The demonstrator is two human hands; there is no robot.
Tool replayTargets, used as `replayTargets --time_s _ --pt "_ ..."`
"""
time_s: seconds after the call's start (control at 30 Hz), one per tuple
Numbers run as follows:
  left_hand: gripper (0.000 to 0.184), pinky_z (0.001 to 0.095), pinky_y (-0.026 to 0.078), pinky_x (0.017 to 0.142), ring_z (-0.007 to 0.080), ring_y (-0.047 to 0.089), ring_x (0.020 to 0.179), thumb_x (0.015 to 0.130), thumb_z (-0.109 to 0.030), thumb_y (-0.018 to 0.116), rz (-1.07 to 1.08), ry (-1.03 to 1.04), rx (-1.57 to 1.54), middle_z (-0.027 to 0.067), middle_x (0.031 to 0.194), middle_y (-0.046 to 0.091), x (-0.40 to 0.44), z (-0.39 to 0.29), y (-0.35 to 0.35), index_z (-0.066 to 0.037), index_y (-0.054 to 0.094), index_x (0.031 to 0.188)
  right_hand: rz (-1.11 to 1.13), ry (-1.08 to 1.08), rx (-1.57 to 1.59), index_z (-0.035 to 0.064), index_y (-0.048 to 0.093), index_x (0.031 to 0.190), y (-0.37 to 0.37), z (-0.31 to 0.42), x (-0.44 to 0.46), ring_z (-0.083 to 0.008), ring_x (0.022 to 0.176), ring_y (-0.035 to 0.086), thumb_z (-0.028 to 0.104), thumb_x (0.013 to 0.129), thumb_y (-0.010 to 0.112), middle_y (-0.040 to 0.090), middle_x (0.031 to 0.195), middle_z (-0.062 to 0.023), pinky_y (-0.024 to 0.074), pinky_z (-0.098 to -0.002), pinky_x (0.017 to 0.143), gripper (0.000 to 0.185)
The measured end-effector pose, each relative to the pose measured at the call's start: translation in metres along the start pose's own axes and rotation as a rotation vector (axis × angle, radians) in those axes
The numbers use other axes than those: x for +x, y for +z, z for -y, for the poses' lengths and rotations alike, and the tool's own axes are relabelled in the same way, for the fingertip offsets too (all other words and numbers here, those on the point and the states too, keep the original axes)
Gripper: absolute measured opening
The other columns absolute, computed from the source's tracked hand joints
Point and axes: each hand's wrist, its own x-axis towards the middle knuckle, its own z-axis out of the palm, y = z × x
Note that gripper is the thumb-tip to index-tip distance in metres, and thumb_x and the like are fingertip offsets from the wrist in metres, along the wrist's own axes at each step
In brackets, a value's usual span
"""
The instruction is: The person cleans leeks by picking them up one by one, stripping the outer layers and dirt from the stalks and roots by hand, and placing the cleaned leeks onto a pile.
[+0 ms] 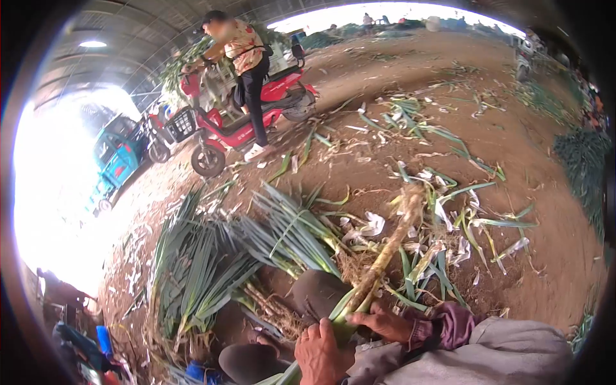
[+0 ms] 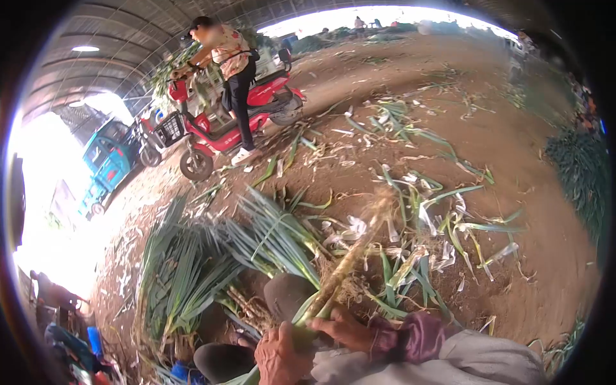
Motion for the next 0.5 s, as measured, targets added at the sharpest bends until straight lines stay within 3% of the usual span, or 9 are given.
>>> replayTargets --time_s 0.07,0.1,0.13,0.2,0.27,0.5 --pt "0.037 0.0493 0.046 0.078 0.0357 0.059 0.092 0.083 -0.024 0.065 -0.013 0.036 -0.144 0.0159 0.102 0.063 0.000 0.007 -0.009 -0.003 0.058 0.113 0.117 0.064 -0.094 0.0061 0.065 0.103 -0.007 0.003 0.000 -0.0009 0.064 0.046 0.023 0.094 0.060 0.055 0.075 0.0076 0.0338 -0.0202 0.051 0.020" --pt "0.050 0.0491 0.047 0.077 0.0367 0.060 0.085 0.073 -0.032 0.071 0.086 -0.018 -0.113 0.0150 0.093 0.060 0.006 0.011 -0.010 -0.003 0.055 0.110 0.114 0.039 -0.108 0.0059 0.065 0.104 -0.004 0.007 0.000 -0.0012 0.066 0.046 0.023 0.094 0.059 0.055 0.078 0.0075 0.0343 -0.0205 0.053 0.021" --pt "0.051 0.0477 0.048 0.074 0.0363 0.061 0.084 0.075 -0.033 0.072 0.109 -0.009 -0.166 0.0148 0.092 0.061 0.008 0.018 -0.010 -0.003 0.055 0.112 0.113 0.019 -0.121 0.0058 0.065 0.105 0.000 0.015 0.000 -0.0016 0.068 0.046 0.023 0.094 0.059 0.056 0.080 0.0074 0.0348 -0.0208 0.055 0.021" --pt "0.053 0.0447 0.048 0.068 0.0355 0.062 0.082 0.078 -0.034 0.073 0.163 -0.001 -0.280 0.0144 0.088 0.062 0.006 0.028 -0.007 -0.003 0.054 0.116 0.119 0.024 -0.192 0.0052 0.065 0.107 0.000 0.022 -0.003 -0.0035 0.075 0.049 0.023 0.095 0.058 0.058 0.084 0.0055 0.0392 -0.0222 0.063 0.022" --pt "0.044 0.0442 0.047 0.061 0.0348 0.063 0.073 0.083 -0.033 0.068 0.154 0.003 -0.298 0.0138 0.081 0.061 0.006 0.029 -0.008 -0.006 0.055 0.116 0.132 0.012 -0.130 0.0031 0.063 0.109 0.002 0.026 -0.005 -0.0073 0.090 0.055 0.019 0.093 0.060 0.061 0.095 0.0010 0.0455 -0.0247 0.080 0.023" --pt "0.035 0.0446 0.048 0.060 0.0344 0.065 0.073 0.081 -0.035 0.068 0.062 -0.104 -0.284 0.0142 0.080 0.064 0.006 0.027 0.000 -0.009 0.061 0.103 0.045 0.065 -0.075 0.0044 0.061 0.105 0.007 0.020 -0.009 -0.0083 0.091 0.056 0.016 0.092 0.062 0.062 0.098 -0.0001 0.0467 -0.0253 0.081 0.017"
